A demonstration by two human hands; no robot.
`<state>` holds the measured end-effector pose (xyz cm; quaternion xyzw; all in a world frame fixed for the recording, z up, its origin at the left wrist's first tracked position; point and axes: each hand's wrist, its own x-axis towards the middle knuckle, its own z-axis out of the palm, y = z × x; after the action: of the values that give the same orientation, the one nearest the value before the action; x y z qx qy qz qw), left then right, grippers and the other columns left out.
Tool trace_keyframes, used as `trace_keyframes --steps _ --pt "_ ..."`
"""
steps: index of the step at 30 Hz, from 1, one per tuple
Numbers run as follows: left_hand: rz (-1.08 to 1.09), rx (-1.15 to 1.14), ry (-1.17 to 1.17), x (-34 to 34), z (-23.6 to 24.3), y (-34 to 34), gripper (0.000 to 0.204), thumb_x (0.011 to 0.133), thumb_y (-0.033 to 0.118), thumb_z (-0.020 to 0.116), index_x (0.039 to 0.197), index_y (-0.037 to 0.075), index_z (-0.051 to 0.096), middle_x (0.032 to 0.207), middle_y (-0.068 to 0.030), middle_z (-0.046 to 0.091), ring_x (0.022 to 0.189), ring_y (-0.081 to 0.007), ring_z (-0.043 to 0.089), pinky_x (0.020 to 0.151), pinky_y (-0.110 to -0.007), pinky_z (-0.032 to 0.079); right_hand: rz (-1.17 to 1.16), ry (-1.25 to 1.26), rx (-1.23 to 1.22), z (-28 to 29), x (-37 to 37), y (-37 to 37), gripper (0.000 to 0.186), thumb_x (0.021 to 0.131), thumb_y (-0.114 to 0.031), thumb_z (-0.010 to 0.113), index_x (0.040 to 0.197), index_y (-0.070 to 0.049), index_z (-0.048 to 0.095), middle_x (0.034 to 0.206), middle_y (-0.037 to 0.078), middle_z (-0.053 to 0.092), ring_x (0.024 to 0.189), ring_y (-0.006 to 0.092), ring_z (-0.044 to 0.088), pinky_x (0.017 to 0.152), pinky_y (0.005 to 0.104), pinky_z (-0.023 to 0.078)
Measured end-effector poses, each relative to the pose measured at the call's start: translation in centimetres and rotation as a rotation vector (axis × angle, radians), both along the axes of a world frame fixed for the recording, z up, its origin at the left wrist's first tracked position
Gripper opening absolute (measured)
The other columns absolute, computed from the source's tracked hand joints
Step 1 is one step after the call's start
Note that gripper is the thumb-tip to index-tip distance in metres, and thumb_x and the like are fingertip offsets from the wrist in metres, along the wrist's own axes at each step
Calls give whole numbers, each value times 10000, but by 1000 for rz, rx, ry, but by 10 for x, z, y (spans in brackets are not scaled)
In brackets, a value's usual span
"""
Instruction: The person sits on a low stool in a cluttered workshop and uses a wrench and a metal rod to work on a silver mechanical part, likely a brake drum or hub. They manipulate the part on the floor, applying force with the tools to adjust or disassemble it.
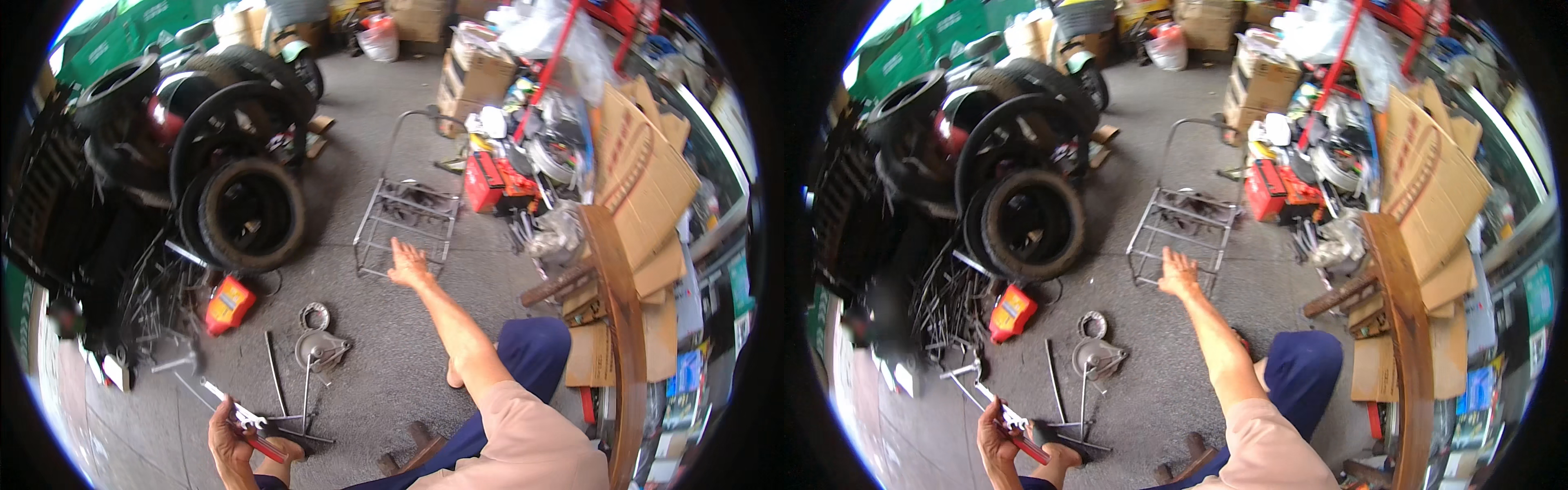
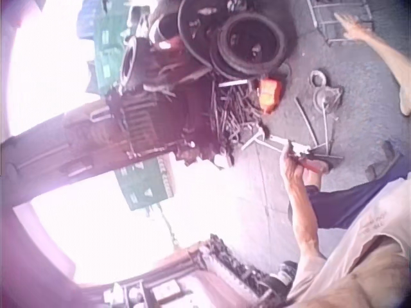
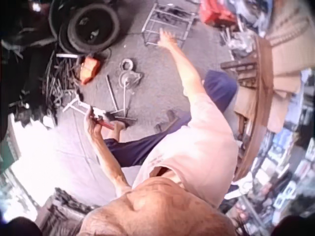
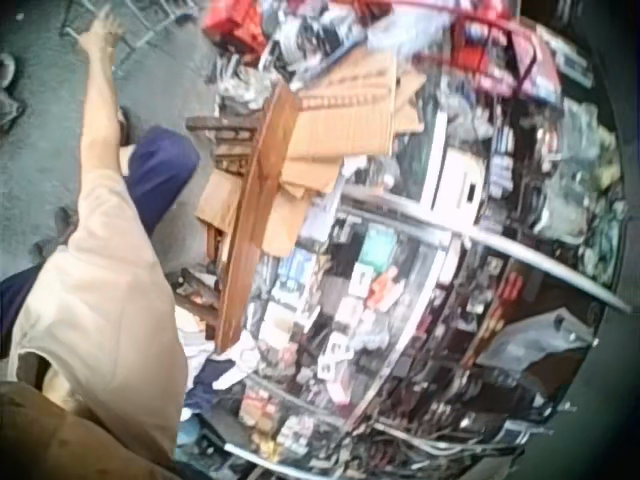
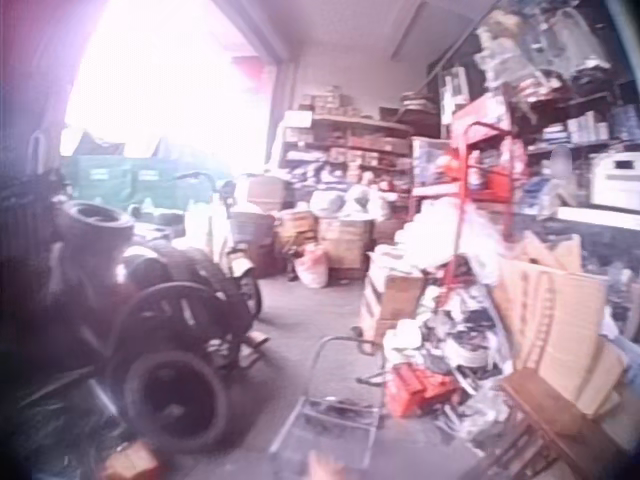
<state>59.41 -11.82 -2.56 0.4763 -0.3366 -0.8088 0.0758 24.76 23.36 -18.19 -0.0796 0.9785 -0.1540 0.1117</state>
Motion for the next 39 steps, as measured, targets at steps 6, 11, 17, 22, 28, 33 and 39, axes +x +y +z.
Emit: trace_keyframes --steps 6,11,17,22,28,33,39 --pt "-30 -137 15 6 10 4 207 888 223 624 799 39 592 556 16 499 420 -69 450 354 -214 342 -76 93 30 -13 15 -15 663 703 -342 702 1278 -108 468 1216 161 533 1188 336 468 1024 564 293" --pt "-120 -129 -2 4 7 8 198 889 218 626 808 38 613 572 20 495 443 -70 457 363 -209 342 -7 160 -194 -32 68 -6 549 684 -319 676 1173 -90 580 1038 132 608 1056 308 537 967 475 311" --pt "-187 -140 -13 -1 15 23 209 879 238 647 835 37 613 589 45 443 463 -53 446 373 -202 331 174 178 -363 -32 177 -15 451 690 -298 634 1072 -61 608 872 84 631 905 270 591 923 442 330" --pt "-229 -132 -6 -6 12 33 217 892 243 632 841 33 622 560 49 429 439 -54 412 385 -213 316 285 5 -413 -18 245 -6 325 676 -253 625 920 -39 637 783 63 617 831 250 590 924 437 331" --pt "-221 -153 -13 -3 16 44 178 850 209 692 806 41 649 553 54 442 449 -45 433 393 -183 338 357 -115 -409 -3 299 -12 347 721 -310 675 935 -37 667 894 104 644 900 285 600 955 420 339" --pt "-411 -174 -48 9 2 68 200 852 235 694 835 36 684 551 17 522 435 -59 488 371 -190 327 198 -302 -864 76 303 -65 326 857 -296 643 1018 -13 647 1013 114 640 932 269 617 858 390 454" --pt "-705 -147 -30 28 -18 103 246 878 254 668 765 36 646 633 -18 590 488 -64 486 421 -203 321 197 -1119 -1124 110 314 -85 247 965 -234 486 1016 -5 564 815 64 585 596 83 523 562 232 434"
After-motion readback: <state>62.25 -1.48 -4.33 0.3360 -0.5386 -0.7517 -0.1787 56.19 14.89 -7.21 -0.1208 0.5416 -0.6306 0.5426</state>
